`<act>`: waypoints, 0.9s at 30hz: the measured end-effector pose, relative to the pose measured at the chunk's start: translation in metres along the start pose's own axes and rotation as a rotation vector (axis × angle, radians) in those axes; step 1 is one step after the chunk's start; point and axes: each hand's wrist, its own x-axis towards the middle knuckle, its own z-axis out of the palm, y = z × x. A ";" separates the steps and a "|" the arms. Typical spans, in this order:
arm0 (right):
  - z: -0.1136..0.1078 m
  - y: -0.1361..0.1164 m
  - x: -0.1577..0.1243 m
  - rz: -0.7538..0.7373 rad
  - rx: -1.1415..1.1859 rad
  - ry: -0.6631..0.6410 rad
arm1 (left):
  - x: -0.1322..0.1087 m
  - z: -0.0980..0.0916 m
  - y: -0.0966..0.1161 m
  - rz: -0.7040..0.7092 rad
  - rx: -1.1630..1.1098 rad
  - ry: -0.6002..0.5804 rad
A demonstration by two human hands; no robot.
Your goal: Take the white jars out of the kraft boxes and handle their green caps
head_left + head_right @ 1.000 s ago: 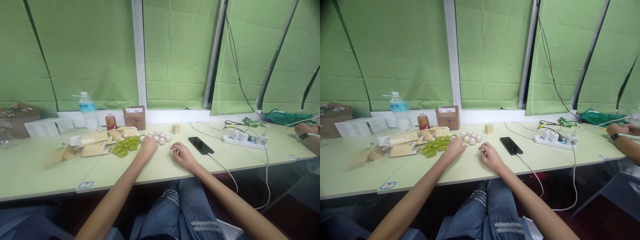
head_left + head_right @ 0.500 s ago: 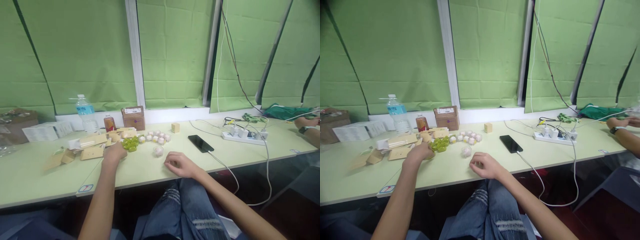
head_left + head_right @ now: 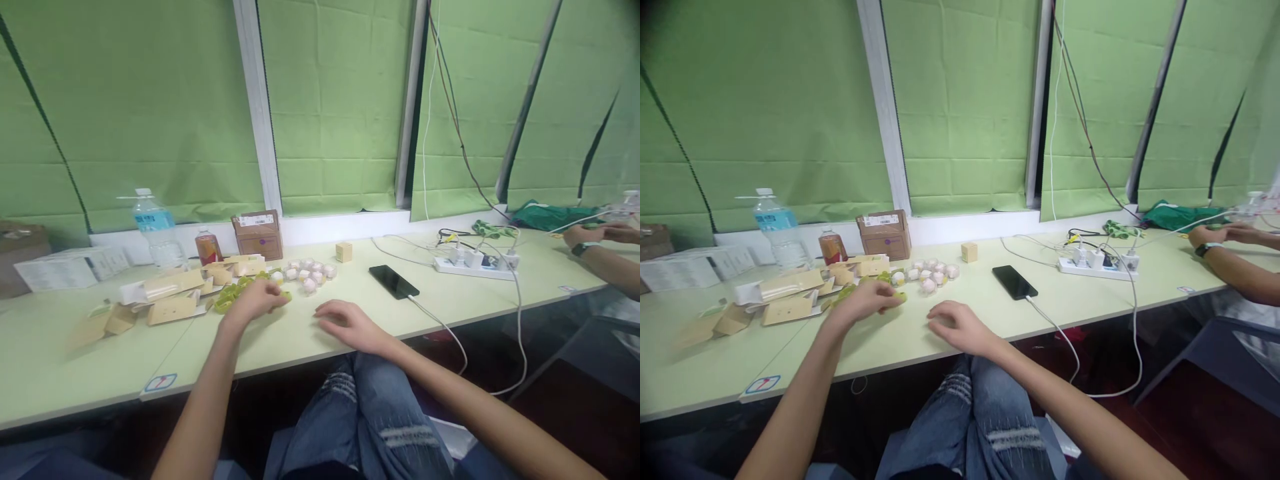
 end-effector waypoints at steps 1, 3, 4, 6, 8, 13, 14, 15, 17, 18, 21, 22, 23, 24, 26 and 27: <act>-0.005 0.001 -0.006 0.090 0.118 0.052 | -0.001 0.011 0.014 0.027 -0.039 -0.040; -0.013 0.005 -0.014 0.261 0.368 0.150 | -0.003 0.038 0.040 0.131 -0.232 -0.145; -0.017 0.009 -0.017 0.321 0.466 0.188 | -0.004 0.052 0.051 0.184 -0.291 -0.157; -0.023 0.018 -0.018 0.372 0.532 0.248 | -0.008 0.075 0.066 0.292 -0.291 -0.150; -0.028 0.025 -0.019 0.355 0.401 0.298 | -0.011 0.088 0.070 0.364 -0.207 -0.171; -0.040 0.026 -0.023 0.206 -0.014 0.270 | -0.011 0.084 0.062 0.452 -0.096 -0.266; -0.042 0.024 -0.024 0.171 -0.048 0.244 | -0.011 0.081 0.061 0.466 -0.097 -0.287; -0.043 0.022 -0.024 0.135 -0.082 0.217 | -0.011 0.079 0.061 0.482 -0.095 -0.299; -0.046 0.016 -0.024 0.066 -0.175 0.152 | -0.012 0.076 0.062 0.523 -0.077 -0.298; -0.047 0.014 -0.024 0.045 -0.228 0.123 | -0.012 0.075 0.063 0.545 -0.064 -0.292; -0.050 0.005 -0.021 0.049 -0.352 0.040 | -0.014 0.077 0.065 0.602 -0.034 -0.280; -0.051 0.003 -0.020 0.062 -0.378 0.011 | -0.015 0.079 0.065 0.619 -0.030 -0.280; -0.052 0.000 -0.019 0.073 -0.404 -0.017 | -0.015 0.081 0.065 0.635 -0.030 -0.280; -0.053 -0.002 -0.019 0.082 -0.434 -0.043 | -0.015 0.083 0.066 0.651 -0.032 -0.279; -0.054 -0.006 -0.017 0.105 -0.497 -0.085 | -0.015 0.089 0.067 0.682 -0.050 -0.270; -0.055 -0.006 -0.016 0.122 -0.524 -0.104 | -0.015 0.092 0.067 0.690 -0.072 -0.264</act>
